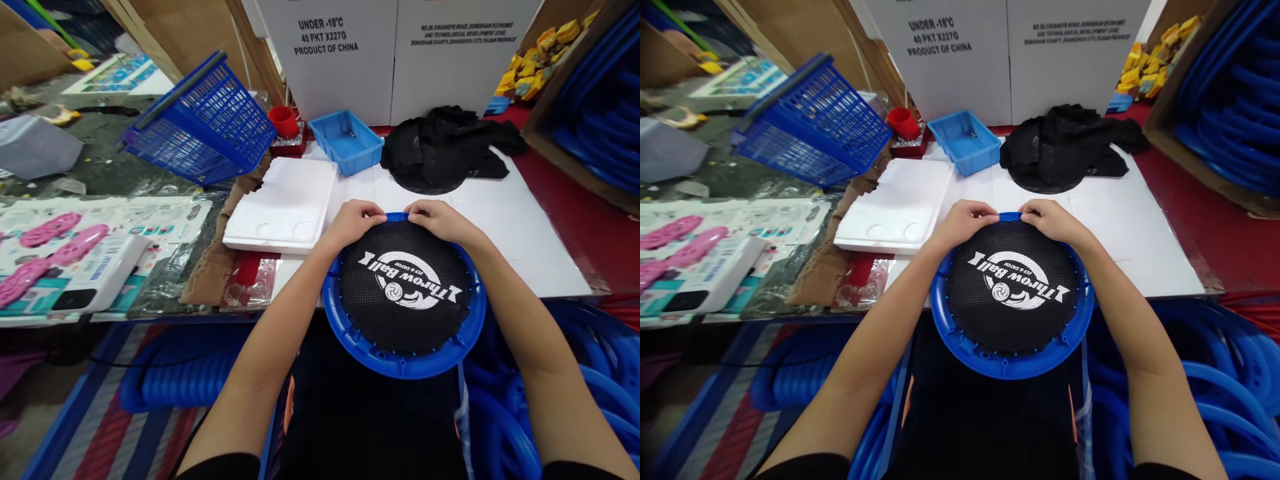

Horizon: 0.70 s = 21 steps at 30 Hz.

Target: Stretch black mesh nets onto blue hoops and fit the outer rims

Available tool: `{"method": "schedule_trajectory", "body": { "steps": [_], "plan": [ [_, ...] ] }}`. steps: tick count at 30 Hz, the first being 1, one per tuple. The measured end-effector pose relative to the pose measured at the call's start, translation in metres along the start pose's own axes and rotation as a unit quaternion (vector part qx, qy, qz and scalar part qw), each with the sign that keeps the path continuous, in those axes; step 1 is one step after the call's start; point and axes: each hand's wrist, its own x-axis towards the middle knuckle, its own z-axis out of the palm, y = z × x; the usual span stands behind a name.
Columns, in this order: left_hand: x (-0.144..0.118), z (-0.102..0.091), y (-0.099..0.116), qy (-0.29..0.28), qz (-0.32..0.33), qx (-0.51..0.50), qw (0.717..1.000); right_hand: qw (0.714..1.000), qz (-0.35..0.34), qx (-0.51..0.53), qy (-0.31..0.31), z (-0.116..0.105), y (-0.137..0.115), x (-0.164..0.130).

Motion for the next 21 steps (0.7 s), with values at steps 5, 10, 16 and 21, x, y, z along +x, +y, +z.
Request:
{"method": "schedule_trajectory", "body": {
  "steps": [5, 10, 16, 21],
  "plan": [
    [0.003, 0.004, -0.001, -0.012, -0.028, -0.045, 0.999, 0.999, -0.01, -0.008, -0.033, -0.008, -0.001, 0.001],
    [0.0, 0.015, 0.003, 0.004, -0.005, -0.002, 1.0, 0.995, -0.022, 0.017, -0.101, -0.022, 0.008, 0.005],
    [-0.002, 0.014, 0.003, -0.002, 0.0, -0.061, 0.998, 0.996, -0.036, -0.002, -0.078, -0.015, 0.005, 0.001],
    [-0.002, 0.012, 0.0, -0.008, 0.01, -0.051, 0.999, 0.996, -0.04, -0.038, -0.066, -0.012, 0.004, -0.002]
  ]
}}
